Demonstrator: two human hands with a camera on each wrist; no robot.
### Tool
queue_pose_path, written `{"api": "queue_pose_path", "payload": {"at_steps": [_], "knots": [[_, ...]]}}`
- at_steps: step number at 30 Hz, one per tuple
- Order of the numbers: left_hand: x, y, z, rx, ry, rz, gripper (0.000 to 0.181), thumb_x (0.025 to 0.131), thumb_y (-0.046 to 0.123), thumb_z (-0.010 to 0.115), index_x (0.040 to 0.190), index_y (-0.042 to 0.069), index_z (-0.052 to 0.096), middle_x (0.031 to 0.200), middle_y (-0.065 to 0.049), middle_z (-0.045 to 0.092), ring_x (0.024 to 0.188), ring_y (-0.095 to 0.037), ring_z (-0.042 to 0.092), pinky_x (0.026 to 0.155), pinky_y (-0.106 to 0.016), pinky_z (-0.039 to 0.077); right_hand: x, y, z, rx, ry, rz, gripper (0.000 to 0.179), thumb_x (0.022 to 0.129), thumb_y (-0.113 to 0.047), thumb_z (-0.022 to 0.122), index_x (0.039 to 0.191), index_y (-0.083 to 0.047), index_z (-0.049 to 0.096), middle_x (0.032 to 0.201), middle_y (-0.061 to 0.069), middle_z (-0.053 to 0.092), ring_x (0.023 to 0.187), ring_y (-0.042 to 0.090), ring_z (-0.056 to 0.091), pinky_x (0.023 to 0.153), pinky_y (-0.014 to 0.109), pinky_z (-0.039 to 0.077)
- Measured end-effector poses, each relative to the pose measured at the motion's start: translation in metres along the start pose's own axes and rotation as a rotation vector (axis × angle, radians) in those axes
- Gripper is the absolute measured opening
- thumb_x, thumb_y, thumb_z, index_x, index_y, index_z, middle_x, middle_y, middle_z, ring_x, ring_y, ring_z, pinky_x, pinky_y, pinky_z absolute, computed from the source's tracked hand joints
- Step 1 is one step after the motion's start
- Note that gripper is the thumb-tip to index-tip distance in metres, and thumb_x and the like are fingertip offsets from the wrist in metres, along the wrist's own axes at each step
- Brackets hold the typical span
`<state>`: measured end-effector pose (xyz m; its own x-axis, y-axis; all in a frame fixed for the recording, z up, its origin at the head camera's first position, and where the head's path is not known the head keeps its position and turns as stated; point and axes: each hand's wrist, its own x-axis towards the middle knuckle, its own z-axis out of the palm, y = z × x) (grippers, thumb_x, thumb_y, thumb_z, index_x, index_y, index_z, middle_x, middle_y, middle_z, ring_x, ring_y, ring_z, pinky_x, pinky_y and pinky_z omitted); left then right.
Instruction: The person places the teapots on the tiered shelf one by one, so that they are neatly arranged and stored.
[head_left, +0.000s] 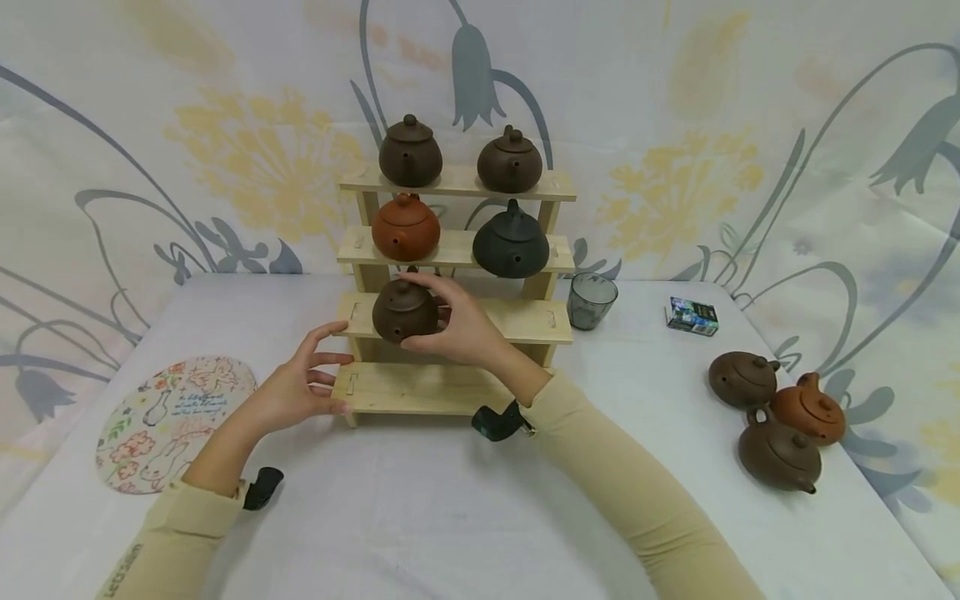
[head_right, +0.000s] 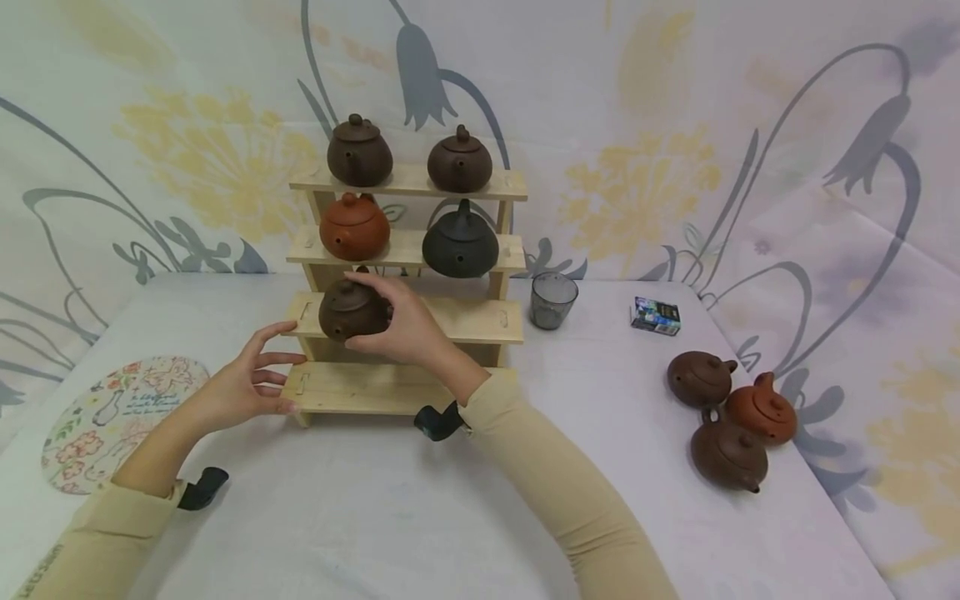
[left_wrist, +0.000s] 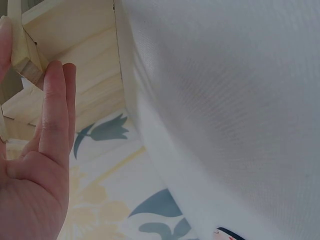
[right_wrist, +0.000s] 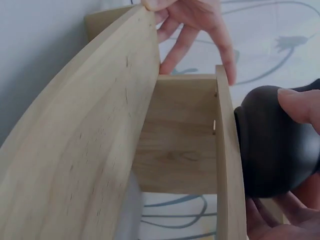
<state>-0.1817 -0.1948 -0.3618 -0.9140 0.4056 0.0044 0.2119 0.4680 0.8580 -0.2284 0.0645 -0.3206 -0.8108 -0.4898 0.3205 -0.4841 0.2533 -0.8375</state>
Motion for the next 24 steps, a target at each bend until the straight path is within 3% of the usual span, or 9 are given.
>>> {"api": "queue_pose_path", "payload": {"at_steps": [14, 19, 24], "knots": [[-0.001, -0.001, -0.001, -0.011, 0.003, 0.007, 0.103, 0.071, -0.005, 0.077, 0.147, 0.022, 0.013, 0.13, -0.028, 0.047, 0.095, -0.034, 0.056, 0.075, -0.035, 0.049, -0.036, -0.01, -0.026, 0.106, 0.08, -0.093, 0.068, 0.073, 0.0, 0.077, 0.133, -0.006, 0.048, 0.134, 0.006, 0.044, 0.118, 0.03, 0.044, 0.095, 0.033, 0.041], [0.0, 0.0, 0.0, -0.011, 0.001, 0.01, 0.103, 0.071, -0.005, 0.077, 0.147, 0.022, 0.013, 0.129, -0.028, 0.047, 0.095, -0.034, 0.056, 0.075, -0.035, 0.049, -0.054, -0.014, -0.041, 0.137, 0.125, -0.134, 0.066, 0.072, 0.007, 0.075, 0.132, 0.001, 0.046, 0.134, 0.01, 0.044, 0.119, 0.037, 0.042, 0.095, 0.038, 0.041], [0.0, 0.001, 0.0, 0.002, 0.001, 0.003, 0.103, 0.071, -0.004, 0.078, 0.147, 0.022, 0.012, 0.13, -0.029, 0.047, 0.095, -0.033, 0.056, 0.075, -0.035, 0.049, -0.073, -0.014, -0.055, 0.109, 0.191, -0.17, 0.065, 0.071, 0.013, 0.074, 0.129, 0.004, 0.047, 0.13, 0.012, 0.047, 0.118, 0.035, 0.044, 0.093, 0.047, 0.041]]}}
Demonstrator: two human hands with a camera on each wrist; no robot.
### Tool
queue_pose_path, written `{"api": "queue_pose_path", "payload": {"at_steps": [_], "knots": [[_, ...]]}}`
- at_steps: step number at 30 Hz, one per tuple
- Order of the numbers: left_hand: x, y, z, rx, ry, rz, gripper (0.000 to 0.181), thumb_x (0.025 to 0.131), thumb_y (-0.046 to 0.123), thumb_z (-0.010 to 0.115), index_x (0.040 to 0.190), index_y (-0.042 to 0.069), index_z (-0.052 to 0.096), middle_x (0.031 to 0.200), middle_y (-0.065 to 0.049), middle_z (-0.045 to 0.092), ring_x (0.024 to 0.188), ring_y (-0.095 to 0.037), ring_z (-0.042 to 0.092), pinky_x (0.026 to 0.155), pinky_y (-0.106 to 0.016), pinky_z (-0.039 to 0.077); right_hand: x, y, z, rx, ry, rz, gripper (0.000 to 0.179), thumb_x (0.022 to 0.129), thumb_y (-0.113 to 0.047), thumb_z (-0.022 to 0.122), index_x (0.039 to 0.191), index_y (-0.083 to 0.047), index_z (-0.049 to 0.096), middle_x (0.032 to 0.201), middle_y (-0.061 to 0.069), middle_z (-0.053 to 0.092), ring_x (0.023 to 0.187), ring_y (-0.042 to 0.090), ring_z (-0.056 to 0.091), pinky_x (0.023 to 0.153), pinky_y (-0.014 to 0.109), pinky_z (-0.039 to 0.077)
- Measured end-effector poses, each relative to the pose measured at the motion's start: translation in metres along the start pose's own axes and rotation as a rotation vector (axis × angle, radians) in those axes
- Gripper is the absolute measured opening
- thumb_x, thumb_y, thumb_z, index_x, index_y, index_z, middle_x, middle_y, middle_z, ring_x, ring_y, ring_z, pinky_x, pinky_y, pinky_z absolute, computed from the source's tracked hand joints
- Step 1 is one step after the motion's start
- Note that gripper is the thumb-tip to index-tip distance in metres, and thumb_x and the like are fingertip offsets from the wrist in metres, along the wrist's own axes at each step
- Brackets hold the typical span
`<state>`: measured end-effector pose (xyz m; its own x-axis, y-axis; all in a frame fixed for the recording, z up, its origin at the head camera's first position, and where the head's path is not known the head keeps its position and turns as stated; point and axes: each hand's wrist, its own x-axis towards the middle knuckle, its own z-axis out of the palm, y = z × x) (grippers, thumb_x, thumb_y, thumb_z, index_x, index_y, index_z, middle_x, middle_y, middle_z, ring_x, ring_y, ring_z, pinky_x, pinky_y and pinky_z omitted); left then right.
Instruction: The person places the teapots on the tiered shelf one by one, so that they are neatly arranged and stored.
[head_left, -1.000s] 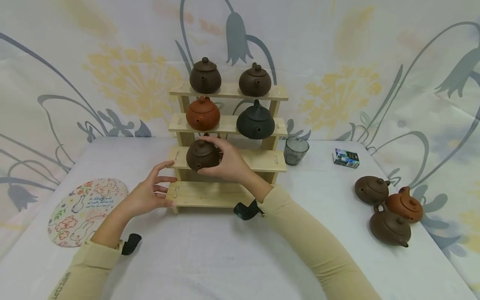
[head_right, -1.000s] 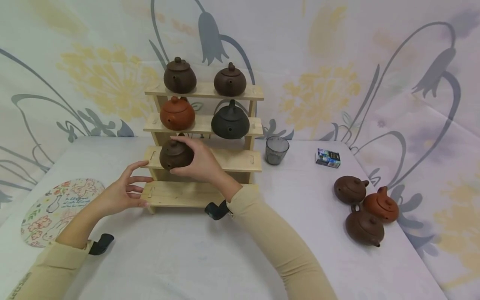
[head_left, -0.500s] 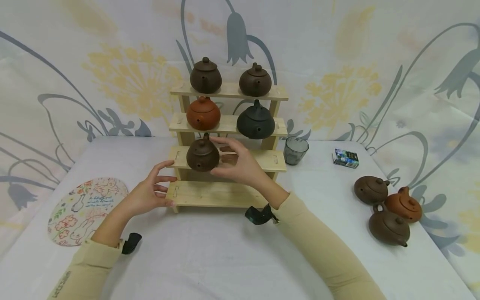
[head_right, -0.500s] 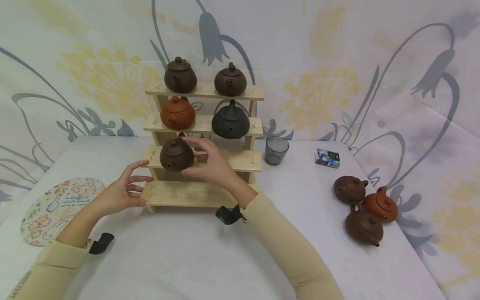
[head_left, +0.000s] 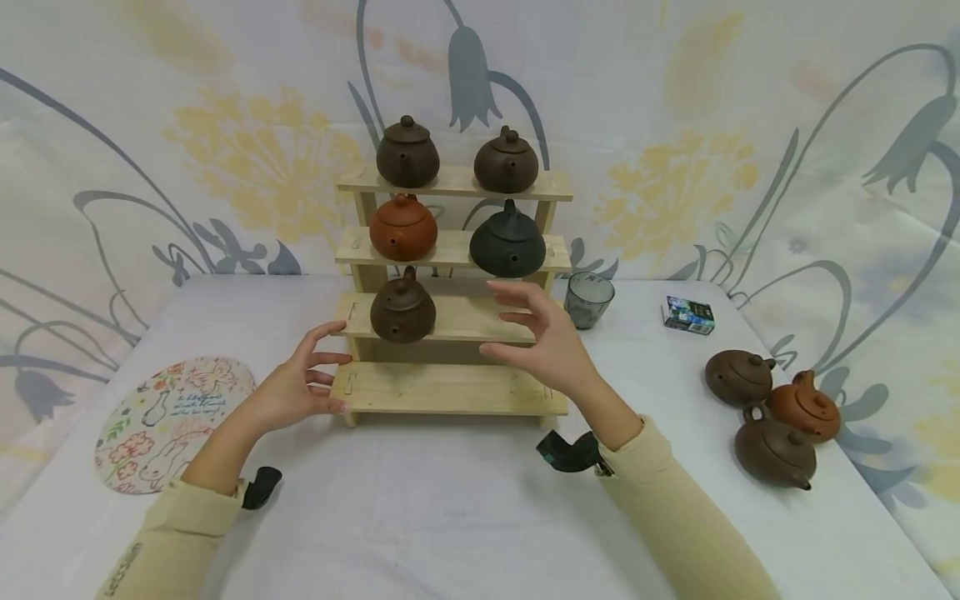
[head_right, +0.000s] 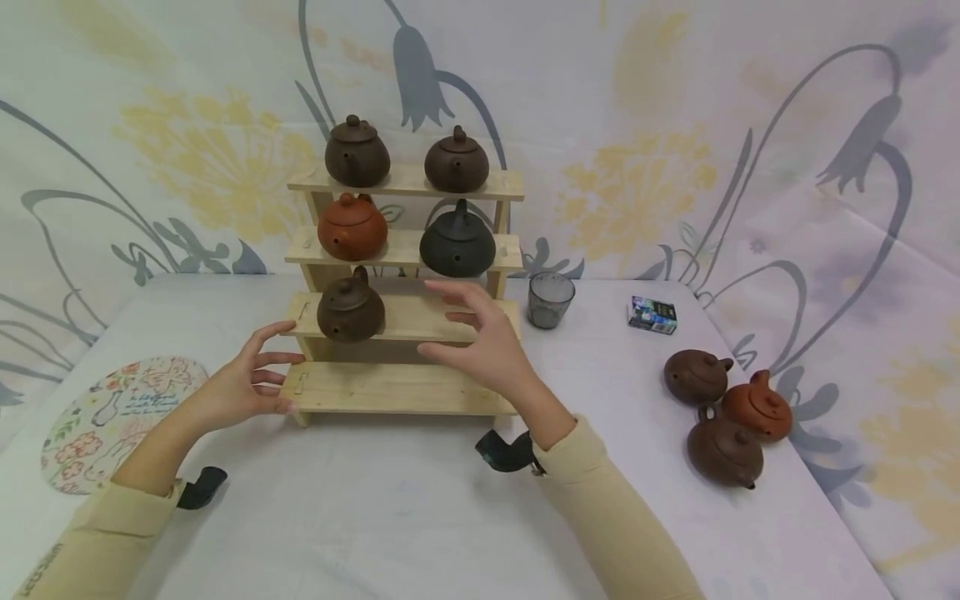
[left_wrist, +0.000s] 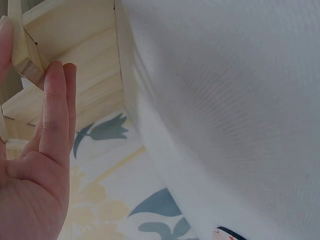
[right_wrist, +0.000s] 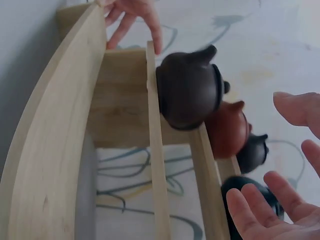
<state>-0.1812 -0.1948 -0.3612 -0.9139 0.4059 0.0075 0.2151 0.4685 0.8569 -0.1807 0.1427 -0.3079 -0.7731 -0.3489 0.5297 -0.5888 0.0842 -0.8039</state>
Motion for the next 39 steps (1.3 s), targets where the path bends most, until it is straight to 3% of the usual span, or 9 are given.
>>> {"api": "queue_pose_path", "payload": {"at_steps": [3, 8, 17, 27, 33, 39], "knots": [[-0.001, 0.0, -0.001, 0.001, 0.004, -0.005, 0.104, 0.071, -0.003, 0.078, 0.147, 0.022, 0.012, 0.13, -0.028, 0.047, 0.095, -0.033, 0.057, 0.074, -0.034, 0.05, -0.009, -0.001, -0.01, -0.024, 0.036, -0.012, 0.064, 0.069, 0.016, 0.073, 0.127, 0.007, 0.047, 0.128, 0.011, 0.049, 0.117, 0.034, 0.045, 0.092, 0.049, 0.041], [-0.001, 0.001, -0.002, -0.008, 0.005, -0.014, 0.105, 0.071, -0.002, 0.078, 0.147, 0.022, 0.011, 0.13, -0.028, 0.046, 0.094, -0.032, 0.056, 0.072, -0.032, 0.05, -0.024, -0.001, -0.028, -0.056, 0.1, 0.02, 0.062, 0.068, 0.02, 0.071, 0.125, 0.01, 0.048, 0.127, 0.014, 0.05, 0.116, 0.034, 0.046, 0.091, 0.041, 0.043], [-0.002, 0.001, -0.002, -0.01, 0.008, -0.015, 0.104, 0.071, -0.004, 0.077, 0.147, 0.022, 0.011, 0.13, -0.029, 0.046, 0.096, -0.033, 0.057, 0.074, -0.033, 0.05, -0.047, 0.003, -0.058, -0.113, 0.204, 0.068, 0.06, 0.07, 0.02, 0.069, 0.124, 0.002, 0.052, 0.122, 0.007, 0.053, 0.112, 0.016, 0.051, 0.091, 0.031, 0.043], [0.0, 0.001, 0.001, -0.015, -0.001, -0.004, 0.104, 0.071, -0.005, 0.077, 0.147, 0.021, 0.011, 0.13, -0.029, 0.046, 0.096, -0.034, 0.056, 0.074, -0.033, 0.05, -0.083, 0.006, -0.083, -0.202, 0.311, 0.081, 0.055, 0.068, 0.023, 0.068, 0.118, 0.004, 0.055, 0.12, 0.003, 0.054, 0.111, 0.014, 0.051, 0.089, 0.024, 0.044], [0.0, 0.0, 0.001, -0.016, -0.003, -0.002, 0.103, 0.071, -0.005, 0.077, 0.147, 0.021, 0.012, 0.13, -0.029, 0.046, 0.096, -0.034, 0.057, 0.073, -0.033, 0.05, -0.106, 0.005, -0.102, -0.294, 0.368, 0.11, 0.055, 0.066, 0.027, 0.066, 0.117, 0.015, 0.05, 0.119, -0.002, 0.055, 0.109, 0.011, 0.052, 0.087, 0.019, 0.044], [0.0, 0.0, 0.001, -0.002, 0.002, -0.01, 0.103, 0.071, -0.005, 0.077, 0.147, 0.022, 0.012, 0.13, -0.029, 0.046, 0.097, -0.034, 0.057, 0.074, -0.035, 0.05, -0.126, 0.004, -0.12, -0.429, 0.423, 0.199, 0.055, 0.068, 0.022, 0.07, 0.119, 0.009, 0.052, 0.117, -0.009, 0.053, 0.105, 0.002, 0.051, 0.084, 0.014, 0.043]]}}
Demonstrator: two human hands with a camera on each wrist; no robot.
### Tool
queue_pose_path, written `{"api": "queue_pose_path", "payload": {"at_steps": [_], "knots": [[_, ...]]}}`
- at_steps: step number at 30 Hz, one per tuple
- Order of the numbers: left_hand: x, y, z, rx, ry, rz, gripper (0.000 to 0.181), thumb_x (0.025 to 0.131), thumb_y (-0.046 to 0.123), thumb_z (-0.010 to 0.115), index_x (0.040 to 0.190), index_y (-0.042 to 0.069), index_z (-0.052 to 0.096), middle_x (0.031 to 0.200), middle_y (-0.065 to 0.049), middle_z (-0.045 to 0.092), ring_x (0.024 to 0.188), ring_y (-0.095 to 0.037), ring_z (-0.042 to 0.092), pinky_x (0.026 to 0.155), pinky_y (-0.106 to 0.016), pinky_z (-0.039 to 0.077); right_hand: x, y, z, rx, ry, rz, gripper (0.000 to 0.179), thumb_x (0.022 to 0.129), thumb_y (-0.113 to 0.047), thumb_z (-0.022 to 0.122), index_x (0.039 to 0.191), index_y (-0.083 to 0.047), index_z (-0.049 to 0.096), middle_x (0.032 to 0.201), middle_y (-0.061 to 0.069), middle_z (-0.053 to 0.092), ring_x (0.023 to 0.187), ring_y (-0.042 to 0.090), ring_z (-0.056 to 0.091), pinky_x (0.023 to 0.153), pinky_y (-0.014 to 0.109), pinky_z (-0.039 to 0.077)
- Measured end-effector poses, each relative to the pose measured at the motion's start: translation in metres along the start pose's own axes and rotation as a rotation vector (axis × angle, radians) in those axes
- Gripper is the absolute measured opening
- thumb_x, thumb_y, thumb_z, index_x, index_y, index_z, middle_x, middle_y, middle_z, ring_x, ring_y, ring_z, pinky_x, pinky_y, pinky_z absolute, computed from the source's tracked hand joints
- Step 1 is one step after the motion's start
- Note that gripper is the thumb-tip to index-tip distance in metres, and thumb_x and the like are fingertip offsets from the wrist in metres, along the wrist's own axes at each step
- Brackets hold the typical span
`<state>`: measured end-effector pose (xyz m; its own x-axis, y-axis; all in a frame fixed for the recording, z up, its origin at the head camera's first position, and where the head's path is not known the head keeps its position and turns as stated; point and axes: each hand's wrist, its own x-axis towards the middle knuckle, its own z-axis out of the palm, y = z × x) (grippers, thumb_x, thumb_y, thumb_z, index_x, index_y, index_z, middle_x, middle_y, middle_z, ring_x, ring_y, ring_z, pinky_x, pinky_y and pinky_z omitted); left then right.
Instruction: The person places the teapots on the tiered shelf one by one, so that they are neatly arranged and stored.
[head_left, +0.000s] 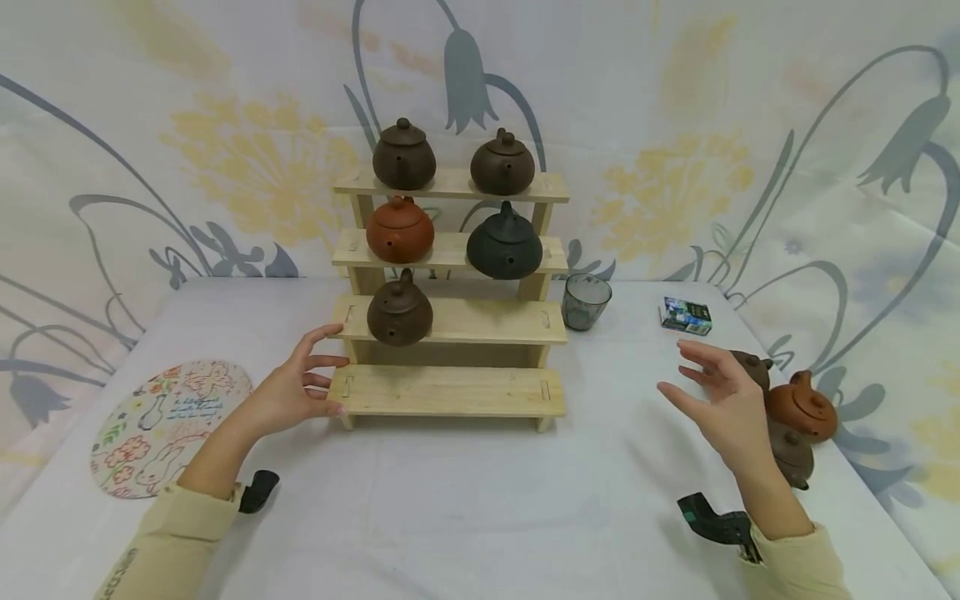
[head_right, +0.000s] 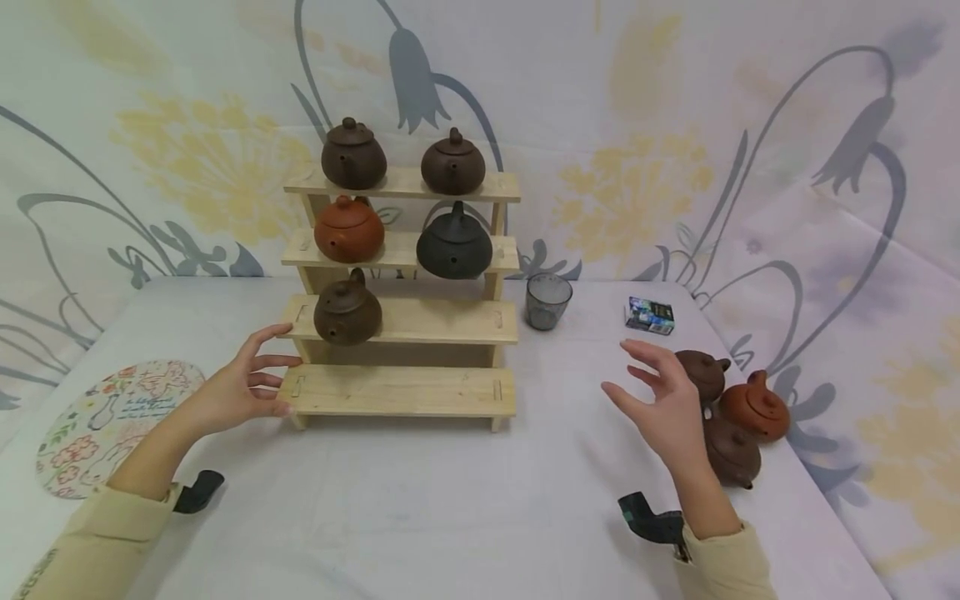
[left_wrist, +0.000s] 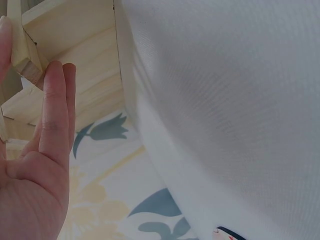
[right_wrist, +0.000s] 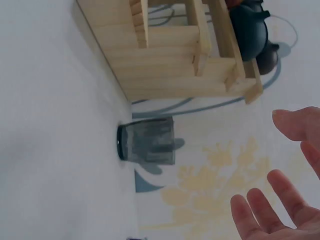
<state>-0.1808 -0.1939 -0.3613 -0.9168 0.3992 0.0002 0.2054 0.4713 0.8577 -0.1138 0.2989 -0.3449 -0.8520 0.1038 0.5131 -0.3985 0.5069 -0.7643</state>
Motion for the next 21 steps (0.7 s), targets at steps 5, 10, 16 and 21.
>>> {"api": "queue_pose_path", "payload": {"at_steps": [5, 10, 16, 21], "knots": [[0.0, 0.0, 0.0, 0.006, -0.001, -0.001, 0.104, 0.071, -0.004, 0.077, 0.147, 0.023, 0.011, 0.13, -0.028, 0.046, 0.096, -0.034, 0.057, 0.073, -0.035, 0.05, -0.009, 0.033, -0.02, -0.077, 0.03, 0.065, 0.056, 0.071, 0.013, 0.073, 0.123, -0.001, 0.054, 0.119, 0.0, 0.054, 0.104, 0.007, 0.053, 0.084, 0.013, 0.042], [0.0, -0.001, -0.001, -0.01, -0.007, 0.004, 0.104, 0.072, -0.004, 0.077, 0.147, 0.023, 0.01, 0.13, -0.029, 0.046, 0.097, -0.033, 0.057, 0.072, -0.033, 0.05, -0.017, 0.106, -0.046, -0.131, 0.064, 0.078, 0.063, 0.07, 0.003, 0.079, 0.127, -0.012, 0.055, 0.125, 0.003, 0.054, 0.107, 0.012, 0.054, 0.083, 0.013, 0.043], [0.0, -0.001, -0.001, -0.024, -0.012, 0.006, 0.104, 0.072, -0.004, 0.077, 0.147, 0.022, 0.011, 0.13, -0.029, 0.045, 0.096, -0.034, 0.057, 0.072, -0.033, 0.05, -0.025, 0.114, -0.069, -0.186, 0.1, 0.12, 0.061, 0.071, 0.0, 0.079, 0.127, -0.012, 0.056, 0.124, 0.002, 0.055, 0.103, 0.004, 0.056, 0.082, 0.011, 0.042], [0.001, -0.001, -0.001, -0.014, -0.011, -0.001, 0.104, 0.072, -0.004, 0.077, 0.147, 0.022, 0.011, 0.13, -0.029, 0.045, 0.096, -0.034, 0.056, 0.072, -0.033, 0.05, -0.033, 0.128, -0.086, -0.242, 0.111, 0.204, 0.058, 0.073, -0.011, 0.08, 0.127, -0.015, 0.057, 0.123, 0.0, 0.053, 0.103, 0.0, 0.054, 0.081, 0.007, 0.039]]}}
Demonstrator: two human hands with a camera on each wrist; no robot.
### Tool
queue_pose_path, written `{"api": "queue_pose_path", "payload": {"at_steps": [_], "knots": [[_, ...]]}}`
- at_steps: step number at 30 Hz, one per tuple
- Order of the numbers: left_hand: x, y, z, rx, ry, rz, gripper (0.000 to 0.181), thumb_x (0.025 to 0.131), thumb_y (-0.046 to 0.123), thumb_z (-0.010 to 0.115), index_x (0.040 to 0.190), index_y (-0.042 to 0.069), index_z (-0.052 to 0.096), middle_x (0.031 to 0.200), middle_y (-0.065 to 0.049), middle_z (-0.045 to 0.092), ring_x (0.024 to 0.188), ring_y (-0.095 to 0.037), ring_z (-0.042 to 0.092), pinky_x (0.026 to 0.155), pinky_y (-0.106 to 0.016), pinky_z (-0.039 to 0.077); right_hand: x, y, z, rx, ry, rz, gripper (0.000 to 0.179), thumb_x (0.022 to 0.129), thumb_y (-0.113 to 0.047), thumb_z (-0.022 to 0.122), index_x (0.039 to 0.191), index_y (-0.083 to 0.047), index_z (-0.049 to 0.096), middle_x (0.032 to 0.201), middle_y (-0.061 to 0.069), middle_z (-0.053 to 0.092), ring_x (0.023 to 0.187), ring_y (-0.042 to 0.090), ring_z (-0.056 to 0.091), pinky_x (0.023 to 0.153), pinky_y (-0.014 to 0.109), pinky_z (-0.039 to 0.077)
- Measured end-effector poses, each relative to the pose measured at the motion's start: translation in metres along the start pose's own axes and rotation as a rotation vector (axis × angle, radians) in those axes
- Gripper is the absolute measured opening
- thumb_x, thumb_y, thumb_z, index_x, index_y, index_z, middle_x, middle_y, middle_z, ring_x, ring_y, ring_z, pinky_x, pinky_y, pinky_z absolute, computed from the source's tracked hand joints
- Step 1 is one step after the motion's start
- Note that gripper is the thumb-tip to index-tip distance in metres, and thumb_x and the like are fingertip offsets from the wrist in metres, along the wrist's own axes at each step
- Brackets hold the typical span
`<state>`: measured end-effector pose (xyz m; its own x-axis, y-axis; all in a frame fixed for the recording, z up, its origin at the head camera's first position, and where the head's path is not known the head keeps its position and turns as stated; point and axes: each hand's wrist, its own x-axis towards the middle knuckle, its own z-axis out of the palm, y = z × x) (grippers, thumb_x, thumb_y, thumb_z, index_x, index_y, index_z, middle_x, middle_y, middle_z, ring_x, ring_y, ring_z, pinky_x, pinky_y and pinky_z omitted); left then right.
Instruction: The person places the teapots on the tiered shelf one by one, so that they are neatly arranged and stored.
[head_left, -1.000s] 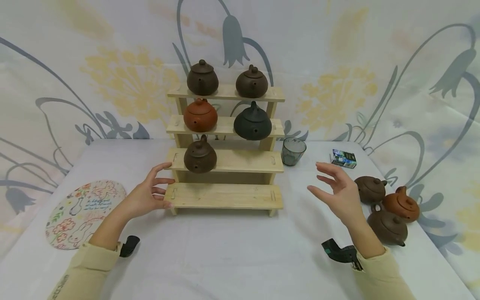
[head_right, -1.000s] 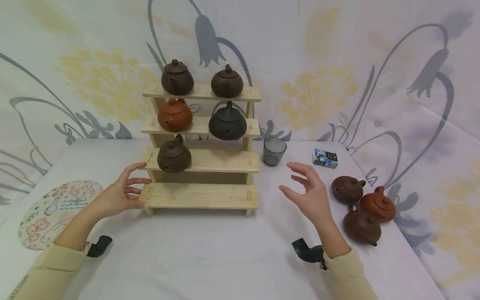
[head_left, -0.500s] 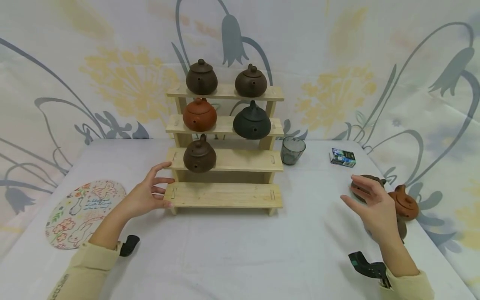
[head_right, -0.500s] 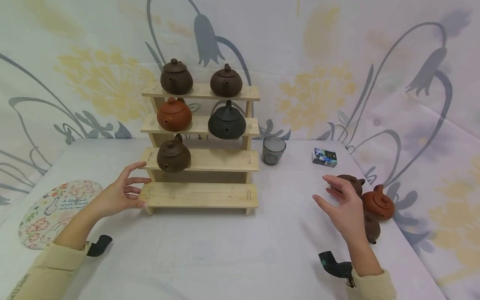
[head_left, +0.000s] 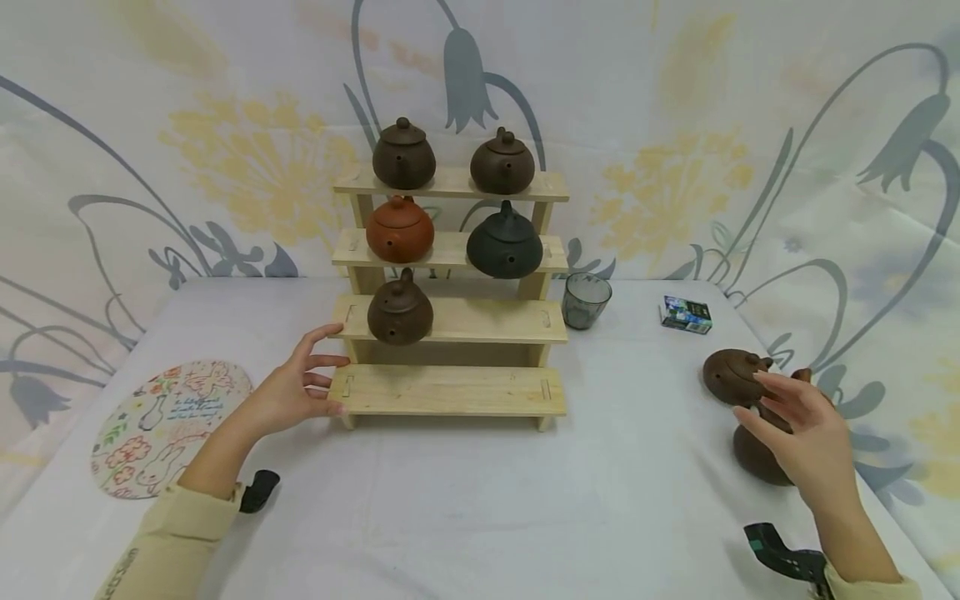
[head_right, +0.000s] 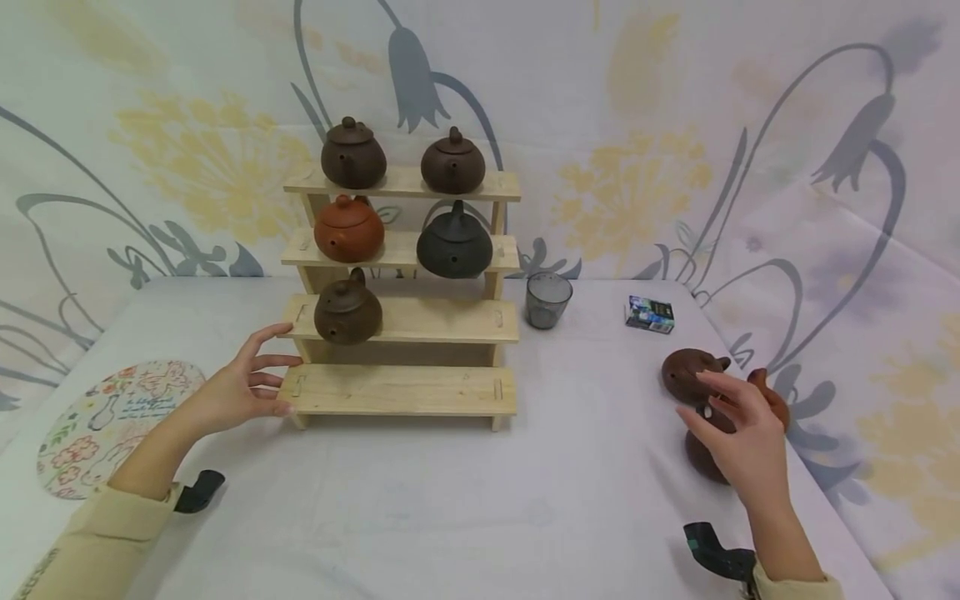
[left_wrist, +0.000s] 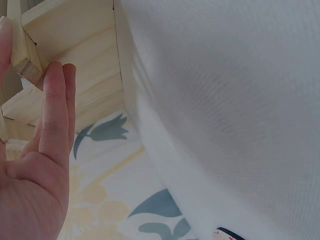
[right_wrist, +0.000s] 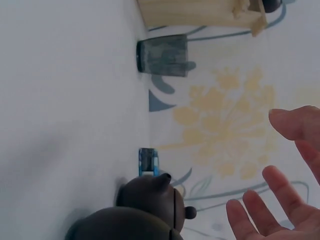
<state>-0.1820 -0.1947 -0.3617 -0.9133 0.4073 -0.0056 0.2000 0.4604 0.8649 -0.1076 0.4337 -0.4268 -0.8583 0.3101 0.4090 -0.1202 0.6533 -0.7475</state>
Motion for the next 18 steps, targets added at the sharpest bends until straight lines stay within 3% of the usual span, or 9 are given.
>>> {"api": "queue_pose_path", "payload": {"at_steps": [6, 11, 13, 16, 18], "knots": [[0.0, -0.001, 0.001, -0.002, 0.001, 0.0, 0.104, 0.071, -0.005, 0.077, 0.147, 0.022, 0.011, 0.13, -0.029, 0.045, 0.096, -0.034, 0.056, 0.072, -0.033, 0.05, -0.005, 0.012, -0.014, -0.03, -0.04, 0.102, 0.057, 0.076, -0.019, 0.079, 0.128, -0.016, 0.057, 0.118, -0.008, 0.055, 0.102, -0.005, 0.049, 0.076, 0.003, 0.037], [0.0, -0.001, 0.002, -0.005, 0.004, 0.002, 0.103, 0.071, -0.006, 0.076, 0.147, 0.022, 0.012, 0.13, -0.029, 0.046, 0.096, -0.034, 0.057, 0.072, -0.032, 0.05, -0.01, 0.003, -0.023, -0.107, -0.078, 0.157, 0.056, 0.076, -0.027, 0.079, 0.126, -0.015, 0.057, 0.107, -0.02, 0.056, 0.099, -0.007, 0.046, 0.073, 0.004, 0.033], [0.0, -0.001, 0.002, -0.01, 0.002, 0.005, 0.104, 0.071, -0.005, 0.077, 0.147, 0.022, 0.011, 0.13, -0.029, 0.045, 0.096, -0.034, 0.056, 0.072, -0.032, 0.05, -0.013, -0.008, -0.026, -0.169, -0.113, 0.211, 0.056, 0.077, -0.033, 0.077, 0.125, -0.015, 0.057, 0.107, -0.022, 0.052, 0.105, 0.002, 0.044, 0.07, 0.01, 0.035], [0.0, -0.001, 0.001, -0.013, 0.003, 0.009, 0.104, 0.071, -0.005, 0.077, 0.147, 0.022, 0.011, 0.13, -0.029, 0.045, 0.096, -0.033, 0.057, 0.072, -0.031, 0.05, -0.015, -0.029, -0.028, -0.164, -0.227, 0.313, 0.058, 0.08, -0.037, 0.074, 0.129, -0.014, 0.053, 0.127, -0.003, 0.047, 0.124, 0.028, 0.031, 0.085, 0.031, 0.04], [0.0, -0.001, 0.001, -0.013, 0.003, 0.009, 0.105, 0.071, -0.005, 0.077, 0.147, 0.022, 0.011, 0.13, -0.029, 0.045, 0.096, -0.033, 0.057, 0.072, -0.031, 0.05, -0.016, -0.04, -0.03, -0.143, -0.307, 0.354, 0.058, 0.082, -0.036, 0.072, 0.131, -0.013, 0.051, 0.14, 0.016, 0.035, 0.13, 0.045, 0.017, 0.091, 0.052, 0.035]]}}
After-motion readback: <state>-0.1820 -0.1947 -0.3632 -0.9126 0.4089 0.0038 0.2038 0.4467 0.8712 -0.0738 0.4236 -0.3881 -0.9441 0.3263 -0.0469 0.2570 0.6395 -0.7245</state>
